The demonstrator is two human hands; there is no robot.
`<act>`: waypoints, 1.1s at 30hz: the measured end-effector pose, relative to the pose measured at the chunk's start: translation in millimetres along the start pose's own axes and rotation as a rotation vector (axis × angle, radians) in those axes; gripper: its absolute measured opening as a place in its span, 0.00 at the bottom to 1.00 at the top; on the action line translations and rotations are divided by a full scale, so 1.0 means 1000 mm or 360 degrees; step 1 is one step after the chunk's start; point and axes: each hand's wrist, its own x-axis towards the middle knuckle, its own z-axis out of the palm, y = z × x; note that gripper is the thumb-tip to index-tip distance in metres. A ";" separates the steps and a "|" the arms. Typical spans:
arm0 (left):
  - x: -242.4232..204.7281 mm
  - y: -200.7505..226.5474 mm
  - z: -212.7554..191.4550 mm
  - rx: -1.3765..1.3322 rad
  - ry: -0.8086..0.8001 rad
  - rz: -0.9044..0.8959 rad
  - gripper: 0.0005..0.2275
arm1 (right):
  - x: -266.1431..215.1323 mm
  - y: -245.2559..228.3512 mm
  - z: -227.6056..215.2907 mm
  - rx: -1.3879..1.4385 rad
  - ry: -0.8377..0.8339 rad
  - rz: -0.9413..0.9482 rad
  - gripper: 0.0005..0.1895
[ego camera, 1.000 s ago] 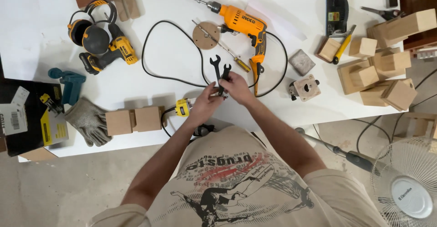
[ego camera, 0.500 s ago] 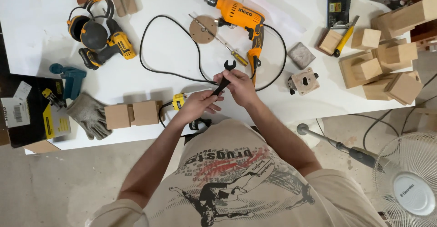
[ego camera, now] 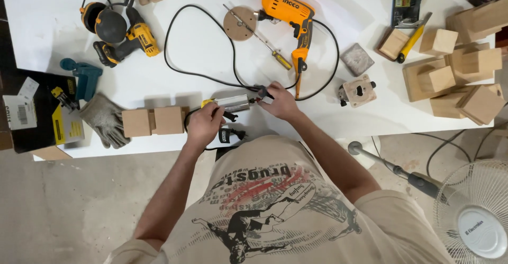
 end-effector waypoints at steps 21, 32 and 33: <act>0.021 0.011 0.049 -0.0123 0.0203 0.0075 0.07 | 0.036 0.060 0.041 0.0182 -0.0385 -0.0015 0.20; 0.072 -0.025 0.103 0.0772 0.0373 0.0660 0.05 | -0.004 0.073 0.015 0.0456 -0.0122 0.0206 0.12; 0.073 -0.026 0.105 0.0909 0.0409 0.0716 0.05 | -0.008 0.071 0.015 0.0485 -0.0071 0.0196 0.11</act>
